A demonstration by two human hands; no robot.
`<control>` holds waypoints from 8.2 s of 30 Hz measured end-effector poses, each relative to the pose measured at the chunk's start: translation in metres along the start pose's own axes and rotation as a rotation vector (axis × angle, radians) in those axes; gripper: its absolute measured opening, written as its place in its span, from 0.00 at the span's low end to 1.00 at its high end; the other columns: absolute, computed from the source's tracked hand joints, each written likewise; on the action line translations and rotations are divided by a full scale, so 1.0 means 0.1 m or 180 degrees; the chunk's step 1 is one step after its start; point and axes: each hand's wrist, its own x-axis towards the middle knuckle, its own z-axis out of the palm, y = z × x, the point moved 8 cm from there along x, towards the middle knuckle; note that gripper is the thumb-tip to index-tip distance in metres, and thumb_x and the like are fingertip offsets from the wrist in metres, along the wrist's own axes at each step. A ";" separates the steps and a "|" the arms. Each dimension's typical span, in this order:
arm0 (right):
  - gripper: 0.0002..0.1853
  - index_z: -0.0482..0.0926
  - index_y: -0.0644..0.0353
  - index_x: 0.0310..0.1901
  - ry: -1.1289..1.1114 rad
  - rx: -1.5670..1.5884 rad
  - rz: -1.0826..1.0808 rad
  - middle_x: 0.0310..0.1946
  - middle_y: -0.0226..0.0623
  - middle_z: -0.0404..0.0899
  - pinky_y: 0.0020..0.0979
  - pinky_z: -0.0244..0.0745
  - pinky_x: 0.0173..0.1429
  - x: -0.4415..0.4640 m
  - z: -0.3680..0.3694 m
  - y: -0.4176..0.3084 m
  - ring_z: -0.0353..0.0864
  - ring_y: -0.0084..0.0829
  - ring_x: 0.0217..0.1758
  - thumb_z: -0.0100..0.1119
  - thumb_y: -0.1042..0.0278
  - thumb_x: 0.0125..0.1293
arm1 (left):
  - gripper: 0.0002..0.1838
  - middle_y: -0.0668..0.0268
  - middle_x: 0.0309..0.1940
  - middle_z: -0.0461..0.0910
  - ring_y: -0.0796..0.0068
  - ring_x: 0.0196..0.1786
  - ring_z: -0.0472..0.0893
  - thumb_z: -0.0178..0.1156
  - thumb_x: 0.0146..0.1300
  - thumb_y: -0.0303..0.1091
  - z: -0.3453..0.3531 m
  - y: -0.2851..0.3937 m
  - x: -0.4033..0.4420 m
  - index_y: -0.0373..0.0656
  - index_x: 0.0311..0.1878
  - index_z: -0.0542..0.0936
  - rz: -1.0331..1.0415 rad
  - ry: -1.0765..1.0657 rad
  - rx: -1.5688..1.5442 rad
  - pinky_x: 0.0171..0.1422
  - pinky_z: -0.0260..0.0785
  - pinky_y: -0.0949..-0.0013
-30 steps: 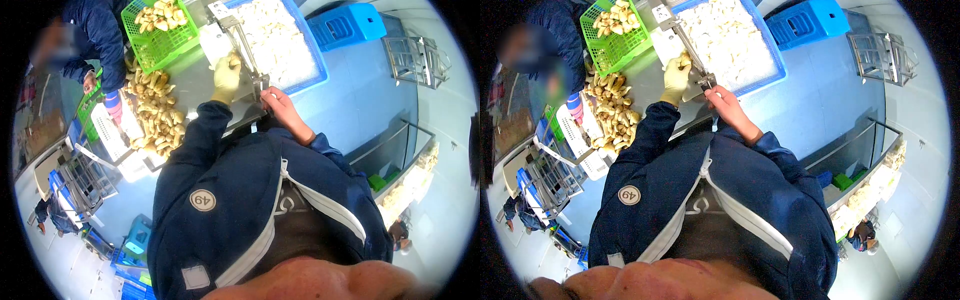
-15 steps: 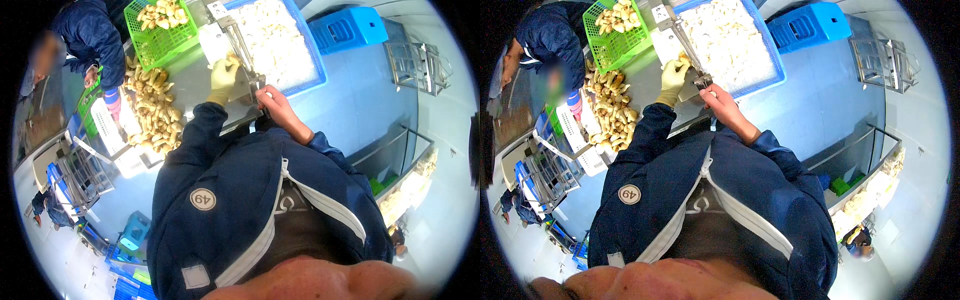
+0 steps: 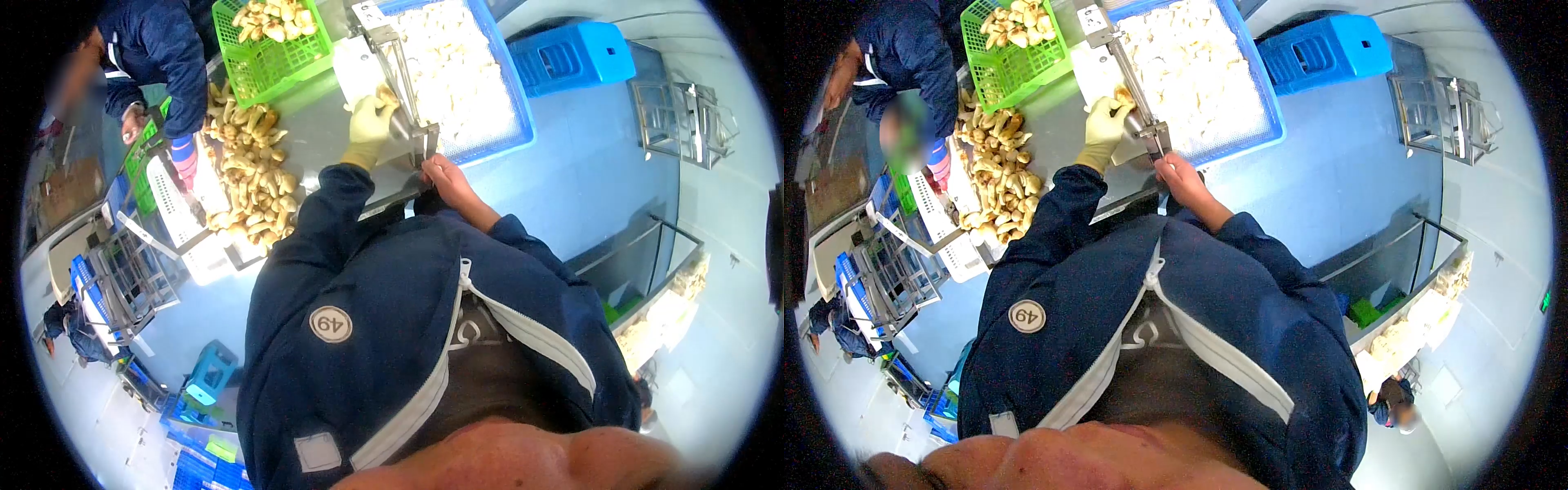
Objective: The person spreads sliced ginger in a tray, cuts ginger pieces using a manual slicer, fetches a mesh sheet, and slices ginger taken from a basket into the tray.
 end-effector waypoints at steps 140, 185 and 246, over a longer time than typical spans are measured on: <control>0.20 0.75 0.65 0.30 -0.0127 -0.0567 -0.0162 0.26 0.48 0.77 0.40 0.71 0.41 0.04 -0.04 -0.05 0.78 0.46 0.32 0.46 0.55 0.70 | 0.27 0.54 0.44 0.82 0.71 0.41 0.83 0.63 0.62 0.25 0.07 0.17 0.11 0.35 0.66 0.70 0.0082 0.0023 -0.0280 0.47 0.76 0.69; 0.16 0.75 0.67 0.36 -0.0277 -0.0595 0.0089 0.29 0.55 0.79 0.46 0.72 0.40 0.03 -0.08 -0.23 0.79 0.57 0.35 0.49 0.59 0.70 | 0.20 0.45 0.47 0.82 0.45 0.54 0.79 0.57 0.59 0.34 -1.17 -0.35 2.25 0.41 0.55 0.77 -0.0498 0.0283 0.1830 0.58 0.71 0.52; 0.20 0.76 0.64 0.31 -0.0068 -0.0036 -0.0155 0.20 0.39 0.78 0.32 0.71 0.33 -0.02 -0.16 -0.87 0.77 0.31 0.25 0.51 0.52 0.69 | 0.20 0.57 0.44 0.85 0.69 0.46 0.83 0.66 0.64 0.38 0.03 0.12 -0.08 0.35 0.54 0.78 -0.1097 -0.0272 -0.0299 0.53 0.74 0.68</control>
